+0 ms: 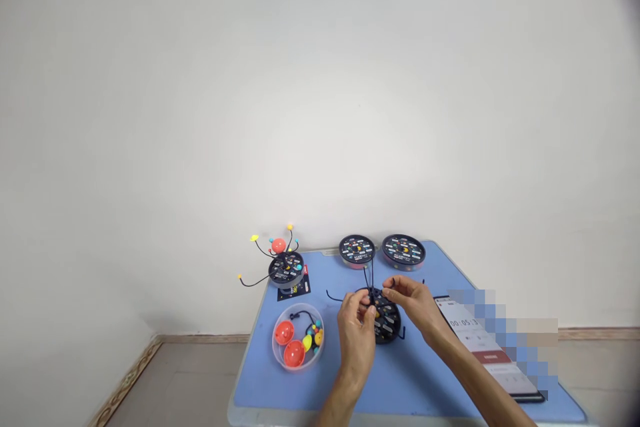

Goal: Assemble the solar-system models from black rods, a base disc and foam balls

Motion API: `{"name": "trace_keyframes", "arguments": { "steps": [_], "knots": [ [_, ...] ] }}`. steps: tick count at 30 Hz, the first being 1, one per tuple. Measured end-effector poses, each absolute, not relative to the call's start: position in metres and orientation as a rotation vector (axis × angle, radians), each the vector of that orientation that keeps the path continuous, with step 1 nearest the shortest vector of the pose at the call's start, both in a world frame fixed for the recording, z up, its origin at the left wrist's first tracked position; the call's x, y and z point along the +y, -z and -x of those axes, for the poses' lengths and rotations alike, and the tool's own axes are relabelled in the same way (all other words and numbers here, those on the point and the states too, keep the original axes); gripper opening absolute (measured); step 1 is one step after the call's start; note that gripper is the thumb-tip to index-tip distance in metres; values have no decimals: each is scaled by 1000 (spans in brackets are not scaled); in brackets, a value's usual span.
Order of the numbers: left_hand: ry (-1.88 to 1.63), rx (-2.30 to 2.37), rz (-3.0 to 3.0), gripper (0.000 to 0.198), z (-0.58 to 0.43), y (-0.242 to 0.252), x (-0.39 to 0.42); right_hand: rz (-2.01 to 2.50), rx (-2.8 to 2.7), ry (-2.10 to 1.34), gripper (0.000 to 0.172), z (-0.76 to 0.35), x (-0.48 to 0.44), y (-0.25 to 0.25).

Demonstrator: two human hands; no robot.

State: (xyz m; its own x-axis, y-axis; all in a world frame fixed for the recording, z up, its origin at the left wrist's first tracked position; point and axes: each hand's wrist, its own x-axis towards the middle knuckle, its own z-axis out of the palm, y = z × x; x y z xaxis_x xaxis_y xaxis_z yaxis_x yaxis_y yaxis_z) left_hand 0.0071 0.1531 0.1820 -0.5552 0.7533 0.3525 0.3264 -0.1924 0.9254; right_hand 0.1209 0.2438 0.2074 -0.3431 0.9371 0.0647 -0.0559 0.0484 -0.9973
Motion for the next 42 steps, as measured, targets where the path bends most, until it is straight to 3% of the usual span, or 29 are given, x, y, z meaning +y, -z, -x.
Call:
{"name": "trace_keyframes", "arguments": {
  "steps": [7,17,28,38,42],
  "knots": [
    [-1705,1856,-1339,28,-4,-169,170,954,-1505,-1455,22,-108,253,-192],
    [-1594,1946,-1437,19,-5,-173,178,1008,-1639,-1414,18,-109,260,-186],
    [-1472,2007,-1492,18,1,-171,179,1189,-1901,-1070,8,-109,264,-183],
    [-1420,2035,-1487,17,2,-167,181,1207,-1979,-869,27,-109,261,-183],
    [-1434,2021,-1463,24,0,-167,176,1164,-1961,-813,31,-119,259,-192]
  ]
}}
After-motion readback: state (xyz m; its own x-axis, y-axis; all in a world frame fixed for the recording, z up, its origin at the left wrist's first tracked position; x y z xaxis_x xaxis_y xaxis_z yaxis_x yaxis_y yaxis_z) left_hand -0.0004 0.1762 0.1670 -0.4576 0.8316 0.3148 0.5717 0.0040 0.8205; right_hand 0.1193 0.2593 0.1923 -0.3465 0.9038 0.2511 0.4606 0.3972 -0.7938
